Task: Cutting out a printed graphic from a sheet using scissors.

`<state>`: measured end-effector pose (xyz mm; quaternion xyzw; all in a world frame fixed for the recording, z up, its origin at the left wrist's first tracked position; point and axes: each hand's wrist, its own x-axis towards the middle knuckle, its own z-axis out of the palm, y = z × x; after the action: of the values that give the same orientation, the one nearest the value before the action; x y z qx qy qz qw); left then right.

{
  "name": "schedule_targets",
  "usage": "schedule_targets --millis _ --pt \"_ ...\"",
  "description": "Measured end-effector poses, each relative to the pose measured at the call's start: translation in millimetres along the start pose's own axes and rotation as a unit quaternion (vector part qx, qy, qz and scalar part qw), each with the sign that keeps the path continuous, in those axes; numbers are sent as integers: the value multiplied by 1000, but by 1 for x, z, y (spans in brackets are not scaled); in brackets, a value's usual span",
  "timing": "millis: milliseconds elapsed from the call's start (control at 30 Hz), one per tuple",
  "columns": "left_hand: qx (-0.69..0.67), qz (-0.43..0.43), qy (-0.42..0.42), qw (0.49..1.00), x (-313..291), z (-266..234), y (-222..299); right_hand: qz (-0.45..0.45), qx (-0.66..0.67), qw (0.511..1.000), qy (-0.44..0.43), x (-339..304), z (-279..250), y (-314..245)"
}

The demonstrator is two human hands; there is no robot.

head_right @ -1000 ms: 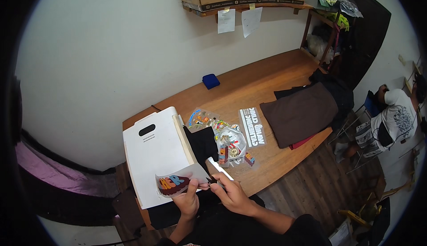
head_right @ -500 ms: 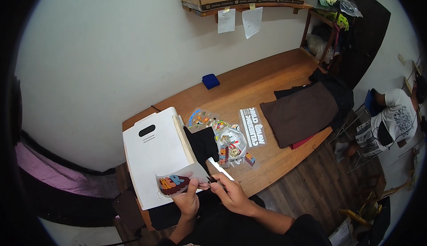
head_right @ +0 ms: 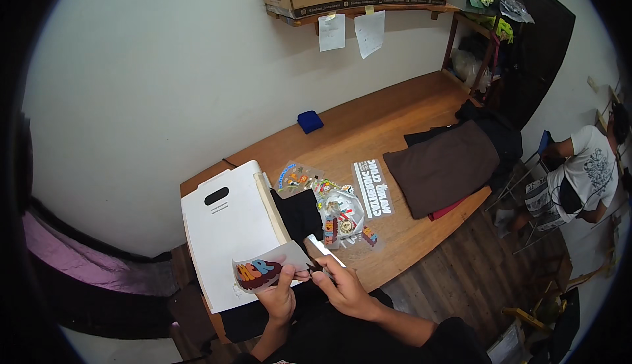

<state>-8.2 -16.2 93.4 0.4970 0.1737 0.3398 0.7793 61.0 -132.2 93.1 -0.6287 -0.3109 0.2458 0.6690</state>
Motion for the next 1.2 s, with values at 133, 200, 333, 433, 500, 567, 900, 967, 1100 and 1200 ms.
schedule_targets --millis 133,200,333,433,500,567,900,967,1100,1200 --pt "2 -4 -3 1000 0 2 1 3 0 1000 9 0 1 0" --pt "-5 -9 -6 1000 0 3 1 8 -8 1000 5 0 0 0" --pt "-3 -8 0 1000 -2 -3 -8 3 19 1000 14 1 1 -5" --pt "58 -8 46 997 -3 -16 -26 17 25 1000 -6 -1 1 -1" --pt "54 -4 48 997 -3 -13 -24 19 45 999 5 0 3 -3" --pt "20 1 33 999 -3 -4 -13 18 43 999 5 0 3 -4" --pt "4 17 24 1000 -3 -1 -10 19 39 999 14 0 4 -8" --pt "-14 15 14 1000 -3 2 -6 20 43 999 17 0 5 -7" --pt "-37 12 -3 999 -2 6 0 15 25 999 15 -1 4 -6" --pt "27 -2 20 999 -2 -6 -14 23 28 999 27 -1 5 -13"
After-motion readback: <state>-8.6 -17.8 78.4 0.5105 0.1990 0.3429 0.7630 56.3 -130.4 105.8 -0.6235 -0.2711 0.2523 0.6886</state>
